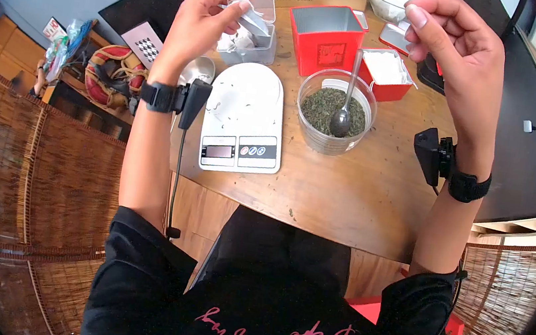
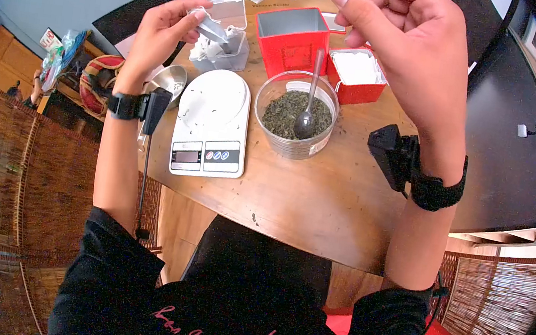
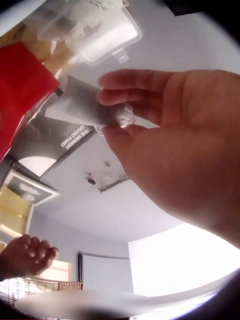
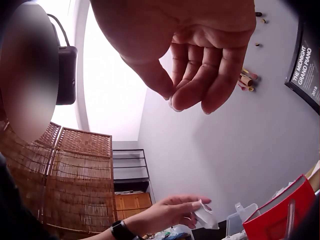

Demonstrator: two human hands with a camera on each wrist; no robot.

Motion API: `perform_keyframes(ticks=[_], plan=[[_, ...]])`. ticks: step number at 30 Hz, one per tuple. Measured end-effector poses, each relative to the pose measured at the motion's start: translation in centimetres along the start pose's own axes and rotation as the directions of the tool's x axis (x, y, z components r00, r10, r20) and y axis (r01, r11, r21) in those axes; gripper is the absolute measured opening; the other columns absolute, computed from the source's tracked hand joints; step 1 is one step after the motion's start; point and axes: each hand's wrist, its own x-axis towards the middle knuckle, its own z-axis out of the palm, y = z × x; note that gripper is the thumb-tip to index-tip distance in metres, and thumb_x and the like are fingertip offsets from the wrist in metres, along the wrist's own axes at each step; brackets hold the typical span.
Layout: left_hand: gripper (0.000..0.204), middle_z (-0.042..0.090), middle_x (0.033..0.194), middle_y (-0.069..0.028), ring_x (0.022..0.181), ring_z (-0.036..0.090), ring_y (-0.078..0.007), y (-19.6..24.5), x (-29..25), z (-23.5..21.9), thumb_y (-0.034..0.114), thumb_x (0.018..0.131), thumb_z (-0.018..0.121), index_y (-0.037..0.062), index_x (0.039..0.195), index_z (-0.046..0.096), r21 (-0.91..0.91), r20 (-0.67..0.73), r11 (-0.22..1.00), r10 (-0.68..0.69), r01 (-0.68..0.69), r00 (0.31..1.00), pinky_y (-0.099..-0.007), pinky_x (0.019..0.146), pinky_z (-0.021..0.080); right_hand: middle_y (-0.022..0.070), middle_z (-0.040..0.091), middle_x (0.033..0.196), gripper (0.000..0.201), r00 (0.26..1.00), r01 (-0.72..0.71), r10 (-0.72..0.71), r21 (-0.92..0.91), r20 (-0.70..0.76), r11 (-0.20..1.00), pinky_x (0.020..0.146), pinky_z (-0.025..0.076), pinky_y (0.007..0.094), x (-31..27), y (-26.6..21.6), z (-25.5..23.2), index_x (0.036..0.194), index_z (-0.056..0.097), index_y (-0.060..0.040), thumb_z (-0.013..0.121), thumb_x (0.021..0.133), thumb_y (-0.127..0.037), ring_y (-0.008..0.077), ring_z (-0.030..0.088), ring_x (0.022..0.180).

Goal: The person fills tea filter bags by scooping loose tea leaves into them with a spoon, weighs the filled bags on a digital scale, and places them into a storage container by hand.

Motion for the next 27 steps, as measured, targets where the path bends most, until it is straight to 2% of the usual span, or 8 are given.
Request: perform_keyframes(ticks=[1,3,5,10,12,15,18,27], plan=[[0.023,0.073,0.086,-0.0025,0.072,0.064,-0.0062,-1.1,0.5,-0.2,0.021,0.1,0.069,0.0034,0.114,0.077,0.054,0.007,0.997,-0.052,0.051,0.999,-0.0237,0.068,0.055,0.007,0.071,0.077,0.01,1.0,0.005,-0.005,0.003,-0.001,1.0,0.059,0.054,0.0189,0.2,0.6,-0.6,0.096,0.068,0.0057,0.072,0.094,-0.003,0.0062,0.065,0.063],[0.026,0.073,0.084,-0.0033,0.072,0.066,-0.0078,-2.6,1.3,-0.2,0.022,0.097,0.071,0.0036,0.115,0.077,0.074,0.044,0.995,-0.075,0.072,0.996,-0.0249,0.069,0.055,0.003,0.07,0.09,0.019,0.978,0.106,-0.107,0.014,0.179,0.994,0.07,0.052,0.0207,0.6,2.5,-2.0,0.113,0.07,0.0012,0.07,0.1,-0.013,0.0065,0.063,0.076],[0.031,0.072,0.088,-0.0007,0.074,0.065,-0.0072,-2.8,1.9,0.2,0.02,0.095,0.074,0.0035,0.121,0.074,0.221,0.09,0.961,-0.19,0.166,0.978,-0.0229,0.07,0.055,0.0029,0.07,0.089,0.019,0.976,0.115,-0.116,0.019,0.185,0.993,0.069,0.051,0.0202,0.6,2.8,-2.1,0.113,0.07,0.0011,0.07,0.1,-0.013,0.0063,0.063,0.076],[0.039,0.075,0.085,-0.0066,0.075,0.069,-0.0087,-2.8,3.3,0.7,0.012,0.083,0.074,0.0016,0.12,0.075,0.44,0.135,0.891,-0.189,0.112,0.973,-0.0254,0.07,0.055,0.0022,0.07,0.087,0.02,0.982,0.111,-0.112,0.013,0.151,0.994,0.067,0.05,0.019,0.3,1.5,-1.6,0.112,0.071,0.0006,0.07,0.1,-0.015,0.0052,0.063,0.075],[0.04,0.076,0.091,-0.0158,0.083,0.075,-0.0254,-3.7,4.1,0.8,0.015,0.074,0.077,0.005,0.112,0.079,0.494,0.112,0.855,-0.244,0.16,0.963,-0.035,0.082,0.057,0.0068,0.071,0.076,0.011,0.993,-0.075,0.076,-0.013,0.085,0.997,0.058,0.054,0.019,-0.1,-1.8,-0.8,0.096,0.068,0.0057,0.073,0.094,-0.004,0.0058,0.064,0.062],[0.039,0.077,0.098,-0.0183,0.091,0.075,-0.0297,-5.1,4.8,1.0,0.016,0.074,0.078,0.0066,0.113,0.079,0.634,0.167,0.773,-0.172,0.028,0.971,-0.037,0.086,0.057,0.0064,0.071,0.076,0.011,0.996,0.024,-0.027,0.034,0.083,0.999,0.057,0.053,0.0187,0.0,-0.4,-1.0,0.096,0.069,0.0054,0.073,0.094,-0.005,0.0054,0.064,0.062],[0.039,0.077,0.104,-0.0174,0.099,0.073,-0.0324,-5.9,5.2,1.8,0.018,0.074,0.081,0.0082,0.112,0.079,0.666,0.23,0.745,-0.154,-0.04,0.961,-0.0398,0.091,0.057,0.0064,0.071,0.075,0.011,0.992,0.003,-0.013,0.081,0.123,0.997,0.057,0.053,0.0185,-0.1,-1.6,-1.3,0.096,0.069,0.0054,0.073,0.094,-0.005,0.0053,0.064,0.061],[0.042,0.075,0.115,-0.0119,0.11,0.07,-0.0313,-6.9,5.3,3.6,0.026,0.075,0.087,0.0139,0.113,0.076,0.777,0.232,0.627,-0.202,-0.056,0.951,-0.0428,0.096,0.056,0.0066,0.071,0.074,0.009,0.996,0.011,-0.011,-0.002,0.088,1.0,0.055,0.052,0.0182,0.0,-0.3,-1.2,0.096,0.07,0.0065,0.073,0.093,-0.002,0.0048,0.064,0.06]])
